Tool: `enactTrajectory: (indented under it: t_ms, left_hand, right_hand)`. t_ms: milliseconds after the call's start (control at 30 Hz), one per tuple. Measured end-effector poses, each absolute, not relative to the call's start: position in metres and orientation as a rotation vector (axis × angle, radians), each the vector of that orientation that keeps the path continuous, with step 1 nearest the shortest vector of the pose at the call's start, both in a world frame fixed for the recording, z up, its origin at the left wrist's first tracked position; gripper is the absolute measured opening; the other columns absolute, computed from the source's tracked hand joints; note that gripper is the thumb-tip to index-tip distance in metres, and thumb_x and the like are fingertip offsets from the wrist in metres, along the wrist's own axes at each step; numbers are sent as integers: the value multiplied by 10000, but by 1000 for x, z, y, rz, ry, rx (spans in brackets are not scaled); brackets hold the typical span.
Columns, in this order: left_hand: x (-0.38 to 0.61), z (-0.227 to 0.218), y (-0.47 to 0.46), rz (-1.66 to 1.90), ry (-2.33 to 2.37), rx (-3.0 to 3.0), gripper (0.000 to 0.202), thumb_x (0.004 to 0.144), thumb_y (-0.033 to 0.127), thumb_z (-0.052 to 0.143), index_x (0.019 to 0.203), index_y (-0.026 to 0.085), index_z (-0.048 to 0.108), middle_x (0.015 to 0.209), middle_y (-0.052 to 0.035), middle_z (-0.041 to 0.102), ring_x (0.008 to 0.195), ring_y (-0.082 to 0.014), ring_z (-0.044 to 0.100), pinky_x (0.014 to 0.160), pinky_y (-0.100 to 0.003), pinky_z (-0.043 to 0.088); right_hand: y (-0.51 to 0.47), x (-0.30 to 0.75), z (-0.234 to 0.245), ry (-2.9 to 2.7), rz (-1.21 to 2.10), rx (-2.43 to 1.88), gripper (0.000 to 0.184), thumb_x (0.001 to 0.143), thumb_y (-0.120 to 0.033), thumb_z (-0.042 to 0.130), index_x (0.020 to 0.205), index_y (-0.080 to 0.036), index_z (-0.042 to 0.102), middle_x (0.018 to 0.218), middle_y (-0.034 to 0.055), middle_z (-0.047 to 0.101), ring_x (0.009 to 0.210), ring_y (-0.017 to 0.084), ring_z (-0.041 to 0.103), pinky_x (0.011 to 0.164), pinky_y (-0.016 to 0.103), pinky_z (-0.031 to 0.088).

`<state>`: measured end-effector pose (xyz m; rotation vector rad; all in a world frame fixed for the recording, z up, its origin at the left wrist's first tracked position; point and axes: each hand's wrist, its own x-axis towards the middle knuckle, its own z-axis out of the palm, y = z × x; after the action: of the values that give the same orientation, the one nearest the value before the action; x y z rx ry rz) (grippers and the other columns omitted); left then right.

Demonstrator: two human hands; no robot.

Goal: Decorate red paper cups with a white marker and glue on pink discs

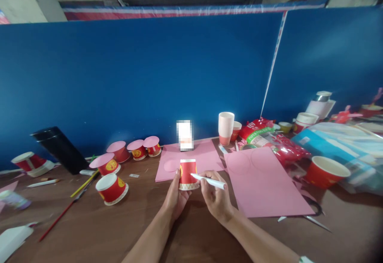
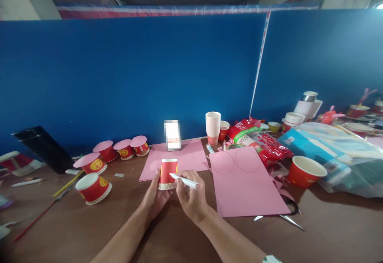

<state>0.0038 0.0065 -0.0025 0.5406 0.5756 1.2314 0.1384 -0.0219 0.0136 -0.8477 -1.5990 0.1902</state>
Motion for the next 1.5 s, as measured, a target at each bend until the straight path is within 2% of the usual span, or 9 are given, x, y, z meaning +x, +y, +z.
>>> enactTrajectory:
  t_ms: [300, 500, 800, 1000, 1233, 1500]
  left_hand:
    - [4, 0, 6, 1231, 591, 567, 340, 818, 432, 547, 958, 132, 625, 936, -72, 689, 855, -178, 629, 849, -309, 452]
    - [5, -3, 8, 1247, 575, 601, 346, 820, 419, 549, 1024, 146, 609, 923, -67, 685, 870, -192, 622, 818, -312, 451]
    - [3, 0, 5, 1228, 627, 554, 359, 816, 467, 531, 948, 146, 622, 806, -39, 668, 648, -124, 577, 668, -259, 447]
    - [2, 4, 3, 1225, 625, 526, 372, 814, 475, 530, 973, 151, 619, 801, -41, 664, 688, -142, 597, 611, -248, 440]
    - [2, 5, 5, 1224, 616, 555, 339, 819, 405, 551, 1003, 127, 616, 884, -73, 682, 814, -185, 625, 764, -302, 476]
    - [2, 1, 6, 1223, 559, 557, 420, 822, 450, 527, 1086, 129, 591, 970, -99, 682, 896, -215, 628, 849, -347, 464]
  right_hand:
    - [-22, 138, 15, -1595, 213, -857, 125, 859, -108, 471, 920, -190, 543, 811, 51, 596, 761, 173, 574, 696, 321, 474]
    - [-25, 140, 18, -1543, 289, -856, 114, 872, -129, 462, 919, -190, 545, 817, 50, 595, 761, 168, 584, 698, 306, 488]
    - [-24, 141, 19, -1470, 356, -943, 104, 885, -177, 460, 901, -190, 562, 823, 53, 605, 772, 170, 595, 713, 297, 493]
    - [-22, 139, 15, -1349, 500, -948, 95, 898, -230, 461, 917, -186, 543, 836, 54, 619, 754, 160, 623, 679, 262, 517]
    - [-22, 139, 17, -1390, 454, -952, 100, 902, -224, 454, 898, -181, 543, 838, 55, 609, 772, 163, 611, 713, 276, 507]
    - [-26, 138, 19, -1597, 248, -864, 151, 880, -158, 450, 978, -187, 561, 848, 67, 612, 789, 188, 585, 717, 332, 486]
